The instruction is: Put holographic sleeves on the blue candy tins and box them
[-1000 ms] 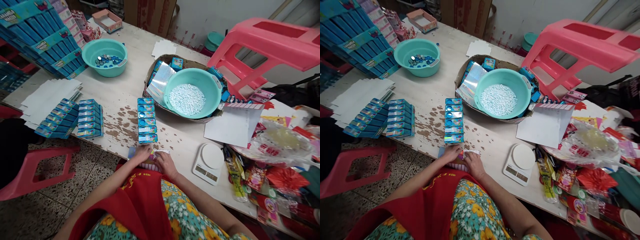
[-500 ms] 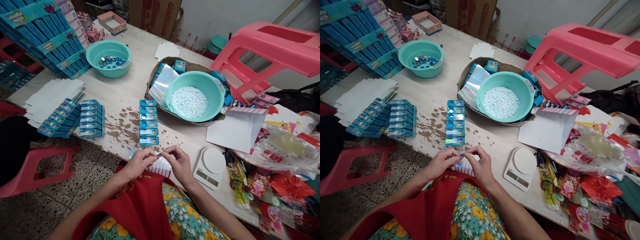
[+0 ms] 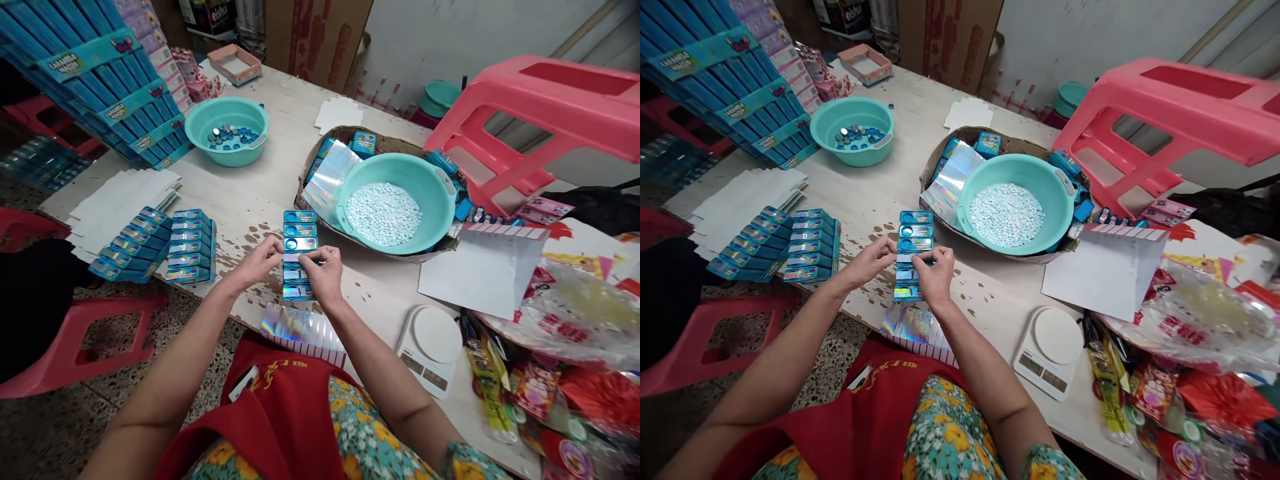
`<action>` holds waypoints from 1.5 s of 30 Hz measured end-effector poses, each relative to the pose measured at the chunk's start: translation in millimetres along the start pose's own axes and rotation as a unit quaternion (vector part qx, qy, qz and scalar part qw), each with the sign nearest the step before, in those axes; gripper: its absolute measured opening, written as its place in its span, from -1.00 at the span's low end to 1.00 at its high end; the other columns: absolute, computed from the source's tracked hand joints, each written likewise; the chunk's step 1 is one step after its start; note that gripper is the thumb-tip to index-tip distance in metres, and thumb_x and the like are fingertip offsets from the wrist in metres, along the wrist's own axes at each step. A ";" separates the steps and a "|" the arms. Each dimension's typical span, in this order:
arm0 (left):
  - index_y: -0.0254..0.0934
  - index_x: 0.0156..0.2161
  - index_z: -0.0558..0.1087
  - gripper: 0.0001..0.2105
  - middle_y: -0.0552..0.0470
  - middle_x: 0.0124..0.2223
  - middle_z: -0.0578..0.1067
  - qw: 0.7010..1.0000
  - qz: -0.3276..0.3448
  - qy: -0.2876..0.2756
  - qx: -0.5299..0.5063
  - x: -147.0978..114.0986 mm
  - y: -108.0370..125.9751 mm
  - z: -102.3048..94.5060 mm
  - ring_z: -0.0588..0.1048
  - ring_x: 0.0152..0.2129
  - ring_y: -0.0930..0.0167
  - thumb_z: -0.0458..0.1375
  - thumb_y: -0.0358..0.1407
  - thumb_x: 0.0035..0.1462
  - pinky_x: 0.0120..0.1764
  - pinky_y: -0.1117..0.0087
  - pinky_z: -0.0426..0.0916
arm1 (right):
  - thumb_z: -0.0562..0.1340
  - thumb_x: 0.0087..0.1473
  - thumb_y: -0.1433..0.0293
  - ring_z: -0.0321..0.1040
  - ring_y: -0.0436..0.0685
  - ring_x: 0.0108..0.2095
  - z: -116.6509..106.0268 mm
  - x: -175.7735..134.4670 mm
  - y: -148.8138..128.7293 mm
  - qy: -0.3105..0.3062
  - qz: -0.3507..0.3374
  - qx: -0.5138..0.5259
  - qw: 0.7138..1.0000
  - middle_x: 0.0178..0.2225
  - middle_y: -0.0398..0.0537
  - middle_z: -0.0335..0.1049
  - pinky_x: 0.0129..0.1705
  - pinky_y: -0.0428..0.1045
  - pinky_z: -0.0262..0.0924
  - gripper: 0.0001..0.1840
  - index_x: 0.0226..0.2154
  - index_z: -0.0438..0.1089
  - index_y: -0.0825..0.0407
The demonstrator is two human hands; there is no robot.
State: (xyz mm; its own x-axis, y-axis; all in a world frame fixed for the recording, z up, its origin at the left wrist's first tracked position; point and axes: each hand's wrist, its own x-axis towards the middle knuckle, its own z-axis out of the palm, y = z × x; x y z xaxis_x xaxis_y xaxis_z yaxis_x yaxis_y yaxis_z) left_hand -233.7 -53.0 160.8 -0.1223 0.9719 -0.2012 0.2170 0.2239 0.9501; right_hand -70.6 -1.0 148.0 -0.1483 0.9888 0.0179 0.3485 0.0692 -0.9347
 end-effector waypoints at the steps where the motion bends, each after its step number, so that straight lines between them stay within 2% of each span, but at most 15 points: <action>1: -0.26 -0.33 0.25 -0.90 0.18 -0.50 0.24 1.000 -0.003 0.001 -0.021 1.1 -4.5 2.9 0.21 -0.57 0.55 0.05 -0.29 0.03 -0.49 0.55 0.11 | 0.26 -0.17 0.32 0.17 0.06 -0.26 0.2 0.4 3.0 0.004 0.006 0.001 1.000 -0.31 -0.11 0.16 -0.19 -0.03 0.11 -0.87 -0.56 0.36 0.05; 5: -0.24 -0.31 0.19 -0.84 0.20 -0.50 0.25 0.990 -0.051 0.033 -0.126 1.8 -22.8 25.0 0.24 -0.60 0.56 0.05 -0.23 0.04 -0.50 0.55 0.16 | 0.28 -0.25 0.30 0.08 -0.04 -0.50 0.6 5.4 15.1 0.003 0.081 0.029 0.996 -0.46 -0.24 0.14 -0.42 -0.09 0.08 -0.74 -0.46 0.23 0.03; 8: -0.23 -0.29 0.18 -0.81 0.22 -0.55 0.23 0.983 -0.103 0.068 -0.140 0.1 -41.8 39.5 0.23 -0.66 0.56 0.03 -0.17 0.06 -0.56 0.55 0.15 | 0.27 -0.22 0.26 0.05 -0.05 -0.54 0.3 12.7 19.6 -0.025 0.099 0.082 0.991 -0.53 -0.28 0.12 -0.48 -0.11 0.04 -0.72 -0.48 0.16 0.01; 12: -0.25 -0.24 0.26 -0.78 0.16 -0.53 0.31 0.981 -0.136 0.134 0.017 -18.8 -75.8 37.9 0.33 -0.59 0.48 0.02 -0.14 0.08 -0.50 0.48 0.20 | 0.25 -0.16 0.20 0.17 -0.03 -0.48 -14.1 10.8 26.2 -0.065 0.099 0.152 0.981 -0.46 -0.22 0.22 -0.43 -0.10 0.12 -0.70 -0.43 0.19 0.01; 14: -0.26 -0.27 0.32 -0.80 0.07 -0.44 0.40 0.967 -0.134 0.158 0.147 -37.6 -92.2 38.2 0.38 -0.48 0.41 -0.01 -0.17 0.11 -0.41 0.42 0.23 | 0.18 -0.04 0.17 0.24 0.01 -0.38 -27.7 -2.6 38.7 -0.045 0.089 0.162 0.982 -0.38 -0.16 0.27 -0.34 -0.07 0.17 -0.73 -0.35 0.23 0.01; 17: -0.27 -0.27 0.41 -0.77 -0.07 -0.26 0.47 0.950 -0.066 0.070 0.298 -66.2 -108.9 58.4 0.39 -0.26 0.30 -0.05 -0.21 0.15 -0.20 0.32 0.23 | 0.08 0.07 0.19 0.25 0.06 -0.33 -45.8 -36.7 72.5 -0.033 0.091 0.065 0.993 -0.35 -0.11 0.30 -0.28 -0.02 0.16 -0.76 -0.33 0.27 0.02; 20: -0.23 -0.08 0.39 -0.71 -0.10 -0.07 0.44 0.929 0.021 -0.041 0.368 -78.5 -114.0 95.2 0.32 -0.09 0.23 0.02 -0.19 0.13 -0.07 0.22 0.14 | 0.16 0.01 0.24 0.25 0.12 -0.28 -52.9 -71.0 110.2 -0.136 0.071 -0.131 0.979 -0.33 -0.06 0.36 -0.25 0.02 0.12 -0.81 -0.35 0.33 0.02; 22: -0.22 -0.06 0.38 -0.69 -0.11 -0.04 0.43 0.914 0.029 -0.070 0.399 -76.0 -113.8 114.8 0.29 -0.06 0.19 0.08 -0.17 0.09 -0.05 0.17 0.10 | 0.23 -0.06 0.30 0.25 0.14 -0.27 -52.8 -85.6 127.3 -0.223 0.049 -0.244 0.943 -0.35 -0.08 0.38 -0.23 0.02 0.08 -0.82 -0.34 0.37 0.00; 24: -0.24 -0.18 0.43 -0.77 -0.10 -0.10 0.46 0.906 0.014 -0.093 0.412 -69.3 -113.4 123.9 0.31 -0.09 0.19 0.08 -0.18 0.10 -0.06 0.17 0.10 | 0.26 -0.08 0.35 0.26 0.11 -0.31 -51.3 -92.9 134.7 -0.283 0.024 -0.299 0.911 -0.37 -0.12 0.38 -0.26 -0.01 0.07 -0.81 -0.31 0.38 -0.01; 27: -0.24 -0.30 0.44 -0.76 -0.04 -0.20 0.49 0.908 -0.014 -0.132 0.398 -59.7 -113.9 121.6 0.38 -0.19 0.28 -0.05 -0.21 0.18 -0.14 0.28 0.16 | 0.21 0.02 0.37 0.25 0.13 -0.24 -49.7 -97.3 132.0 -0.288 -0.049 -0.335 0.896 -0.28 -0.05 0.37 -0.23 -0.01 0.08 -0.81 -0.23 0.40 -0.02; 32: -0.24 -0.27 0.43 -0.72 -0.02 -0.22 0.51 0.901 -0.063 -0.132 0.409 -51.7 -116.7 117.1 0.43 -0.24 0.30 -0.12 -0.23 0.20 -0.19 0.32 0.20 | 0.07 0.16 0.38 0.17 0.22 -0.11 -47.4 -108.2 125.2 -0.276 -0.189 -0.424 0.842 -0.09 0.07 0.32 -0.13 0.10 0.05 -0.65 0.01 0.28 -0.02; 35: -0.26 -0.26 0.44 -0.71 -0.05 -0.22 0.51 0.898 -0.078 -0.124 0.416 -49.2 -120.3 121.3 0.43 -0.24 0.29 -0.12 -0.23 0.20 -0.18 0.32 0.20 | 0.05 0.17 0.44 0.15 0.23 -0.07 -46.2 -114.3 127.6 -0.297 -0.220 -0.436 0.821 -0.01 0.07 0.28 -0.06 0.13 0.02 -0.58 0.09 0.19 0.00; 38: -0.26 -0.26 0.45 -0.71 -0.05 -0.21 0.51 0.898 -0.089 -0.122 0.413 -47.6 -124.1 123.7 0.43 -0.24 0.30 -0.11 -0.24 0.19 -0.19 0.33 0.20 | 0.07 0.16 0.42 0.13 0.23 -0.03 -47.3 -116.3 129.9 -0.303 -0.220 -0.418 0.828 0.03 0.08 0.25 -0.05 0.12 0.04 -0.62 0.05 0.24 0.02; 42: -0.26 -0.27 0.46 -0.72 -0.05 -0.23 0.52 0.901 -0.100 -0.119 0.406 -46.3 -126.3 122.3 0.43 -0.26 0.30 -0.10 -0.25 0.17 -0.24 0.34 0.21 | 0.17 0.08 0.39 0.13 0.23 -0.02 -50.9 -115.2 130.7 -0.327 -0.221 -0.367 0.842 0.05 0.02 0.24 -0.06 0.11 0.06 -0.79 -0.18 0.39 -0.01; 45: -0.25 -0.29 0.46 -0.72 -0.03 -0.25 0.52 0.904 -0.105 -0.122 0.396 -43.8 -127.5 121.8 0.44 -0.27 0.31 -0.08 -0.23 0.17 -0.26 0.36 0.21 | 0.20 0.05 0.39 0.18 0.21 -0.07 -52.8 -114.5 129.8 -0.328 -0.195 -0.339 0.860 -0.03 0.04 0.30 -0.11 0.08 0.09 -0.88 -0.30 0.40 0.03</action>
State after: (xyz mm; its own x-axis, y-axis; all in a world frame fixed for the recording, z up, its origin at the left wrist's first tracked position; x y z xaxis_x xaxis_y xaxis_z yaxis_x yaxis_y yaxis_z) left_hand -138.1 -115.3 19.4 -0.0450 0.8674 -0.4956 0.8515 0.2927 0.4350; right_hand 40.5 -98.2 43.3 -0.7892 0.6003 -0.1295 0.5801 0.6596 -0.4779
